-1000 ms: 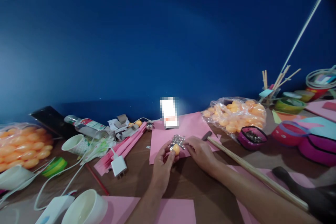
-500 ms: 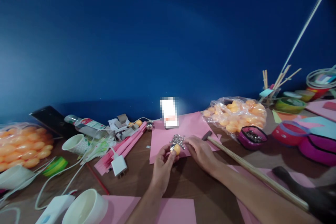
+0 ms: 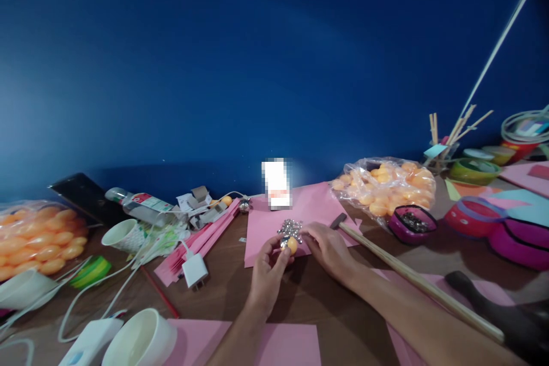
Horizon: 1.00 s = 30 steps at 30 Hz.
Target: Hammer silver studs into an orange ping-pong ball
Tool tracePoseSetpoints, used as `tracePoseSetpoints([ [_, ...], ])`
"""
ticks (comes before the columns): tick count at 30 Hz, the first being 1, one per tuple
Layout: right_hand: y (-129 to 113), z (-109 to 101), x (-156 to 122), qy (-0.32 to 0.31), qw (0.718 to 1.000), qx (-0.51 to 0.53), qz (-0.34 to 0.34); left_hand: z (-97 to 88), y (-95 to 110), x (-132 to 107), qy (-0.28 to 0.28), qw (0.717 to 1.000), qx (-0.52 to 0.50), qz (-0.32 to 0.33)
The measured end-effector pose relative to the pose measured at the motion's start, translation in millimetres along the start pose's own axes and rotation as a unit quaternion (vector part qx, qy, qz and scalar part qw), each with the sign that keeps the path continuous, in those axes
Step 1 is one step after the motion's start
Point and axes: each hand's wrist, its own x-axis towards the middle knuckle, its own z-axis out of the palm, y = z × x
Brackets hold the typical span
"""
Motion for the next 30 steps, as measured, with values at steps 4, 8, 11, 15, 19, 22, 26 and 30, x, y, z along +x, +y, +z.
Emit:
tracePoseSetpoints([
  [4, -0.1, -0.4, -0.2, -0.011, 1.0, -0.001, -0.001, -0.3, -0.1, 0.0, 0.0, 1.0, -0.002, -0.001],
  [8, -1.0, -2.5, 0.6, -0.021, 1.0, -0.007, -0.006, -0.9, -0.6, -0.3, 0.001, 1.0, 0.001, -0.004],
  [11, -1.5, -3.8, 1.1, -0.024, 1.0, -0.016, -0.008, -0.8, -0.6, -0.4, -0.001, 1.0, 0.001, 0.0],
  [15, -1.2, -3.5, 1.0, -0.018, 1.0, -0.016, -0.005, -0.5, -0.4, -0.7, -0.001, 1.0, 0.0, 0.0],
  [19, -0.5, -2.2, 0.5, -0.016, 1.0, -0.018, 0.001, -0.5, -0.9, -0.9, -0.003, 1.0, 0.0, -0.002],
  [22, -0.3, -1.4, 0.4, -0.019, 1.0, -0.019, 0.001, -0.7, -1.3, -0.8, -0.002, 1.0, -0.002, -0.001],
  [26, -0.2, -0.5, 0.3, -0.009, 1.0, -0.017, 0.01, -0.8, -2.2, -0.1, 0.0, 1.0, -0.005, 0.003],
  [30, -0.8, -1.0, 0.3, -0.015, 1.0, -0.011, 0.009, -0.1, -1.6, -0.2, 0.003, 1.0, -0.007, 0.002],
])
